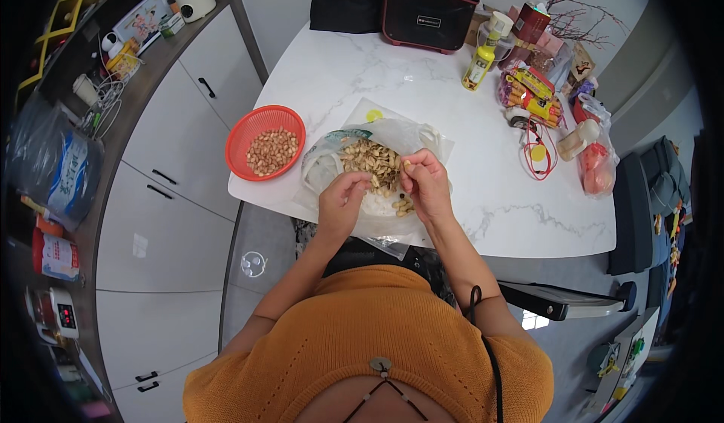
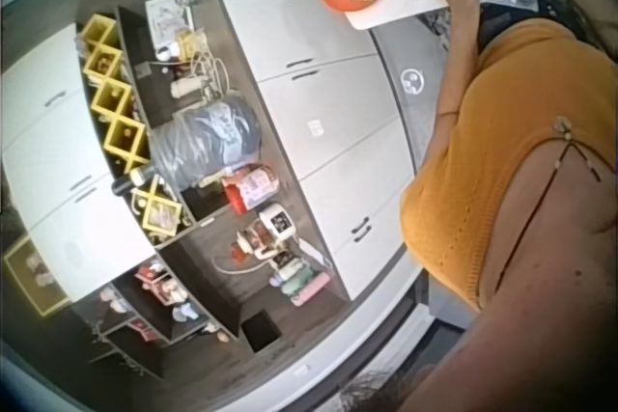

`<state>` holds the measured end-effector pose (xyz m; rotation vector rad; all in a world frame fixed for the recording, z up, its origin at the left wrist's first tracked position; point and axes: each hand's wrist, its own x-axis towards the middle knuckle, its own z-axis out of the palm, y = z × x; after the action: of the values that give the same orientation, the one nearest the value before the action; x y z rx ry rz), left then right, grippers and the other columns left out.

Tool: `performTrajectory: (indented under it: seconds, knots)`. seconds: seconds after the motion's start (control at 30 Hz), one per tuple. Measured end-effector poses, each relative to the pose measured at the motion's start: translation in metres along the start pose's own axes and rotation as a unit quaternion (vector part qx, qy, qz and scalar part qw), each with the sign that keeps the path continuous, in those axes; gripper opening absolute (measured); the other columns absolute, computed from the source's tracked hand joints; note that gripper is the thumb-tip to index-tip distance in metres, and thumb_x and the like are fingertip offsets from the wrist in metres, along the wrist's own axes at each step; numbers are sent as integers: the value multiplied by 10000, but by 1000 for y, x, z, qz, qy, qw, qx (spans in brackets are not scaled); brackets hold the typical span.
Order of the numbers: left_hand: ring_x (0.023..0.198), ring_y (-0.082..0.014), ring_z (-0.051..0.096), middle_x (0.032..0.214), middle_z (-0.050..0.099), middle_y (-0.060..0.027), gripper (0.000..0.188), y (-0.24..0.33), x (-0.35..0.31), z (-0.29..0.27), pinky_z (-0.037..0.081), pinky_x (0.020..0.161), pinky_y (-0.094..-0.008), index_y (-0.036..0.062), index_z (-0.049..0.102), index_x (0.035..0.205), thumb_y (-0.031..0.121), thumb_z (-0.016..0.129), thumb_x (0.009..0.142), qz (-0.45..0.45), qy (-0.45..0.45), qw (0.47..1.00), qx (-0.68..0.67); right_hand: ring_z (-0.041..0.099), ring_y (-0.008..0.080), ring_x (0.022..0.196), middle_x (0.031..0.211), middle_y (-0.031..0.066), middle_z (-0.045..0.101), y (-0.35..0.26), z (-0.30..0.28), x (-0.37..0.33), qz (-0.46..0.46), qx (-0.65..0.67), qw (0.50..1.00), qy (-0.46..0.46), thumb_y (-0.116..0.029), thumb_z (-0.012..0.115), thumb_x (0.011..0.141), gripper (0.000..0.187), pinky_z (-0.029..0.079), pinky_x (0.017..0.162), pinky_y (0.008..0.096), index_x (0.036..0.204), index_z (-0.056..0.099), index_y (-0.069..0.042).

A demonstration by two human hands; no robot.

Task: The person peels the skin off several nuts by hand, dropping the discarded skins into a plastic bag and the cleaned nuts into a red bowl.

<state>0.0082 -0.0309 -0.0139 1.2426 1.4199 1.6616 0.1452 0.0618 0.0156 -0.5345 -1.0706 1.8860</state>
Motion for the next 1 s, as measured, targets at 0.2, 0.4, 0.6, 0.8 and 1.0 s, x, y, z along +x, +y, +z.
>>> performTrajectory:
  seconds: [0.2,0.4,0.6,0.8,1.0]
  knots:
    - [871,-133,563,957,575,-86,172,-1,1,0,449,791,-240,-45,542,1004,8,452,867,5,-4,1000,-6,413,65,493,624,11,497,10,-3,1,-3,5,1000,16,-35,518,813,38,337,458,188,851,522,-36]
    - [861,-135,568,956,577,-86,170,-9,2,1,459,784,-246,-42,544,1002,16,452,871,-4,-1,1000,-12,470,61,534,670,9,532,1,5,-2,34,-33,999,5,-106,528,852,163,376,472,173,991,531,-20]
    - [853,-133,571,948,580,-83,167,-9,1,2,462,777,-246,-43,544,997,19,451,873,-10,-1,1000,-7,526,58,591,728,21,570,0,-4,-2,50,2,998,-36,-119,524,861,180,402,486,165,1018,525,-32]
    - [849,-135,576,947,583,-87,166,-4,2,3,463,774,-244,-43,546,992,18,451,870,-8,-3,1000,3,556,69,646,777,36,587,2,-5,-1,31,7,999,-37,-112,537,855,190,447,541,172,1026,514,-32]
    - [849,-139,578,950,584,-91,165,-4,2,3,462,775,-244,-44,546,991,20,453,870,-13,-4,1000,6,577,91,688,818,55,602,4,-7,-1,34,-22,999,-22,-79,547,843,231,481,609,190,1060,501,-13]
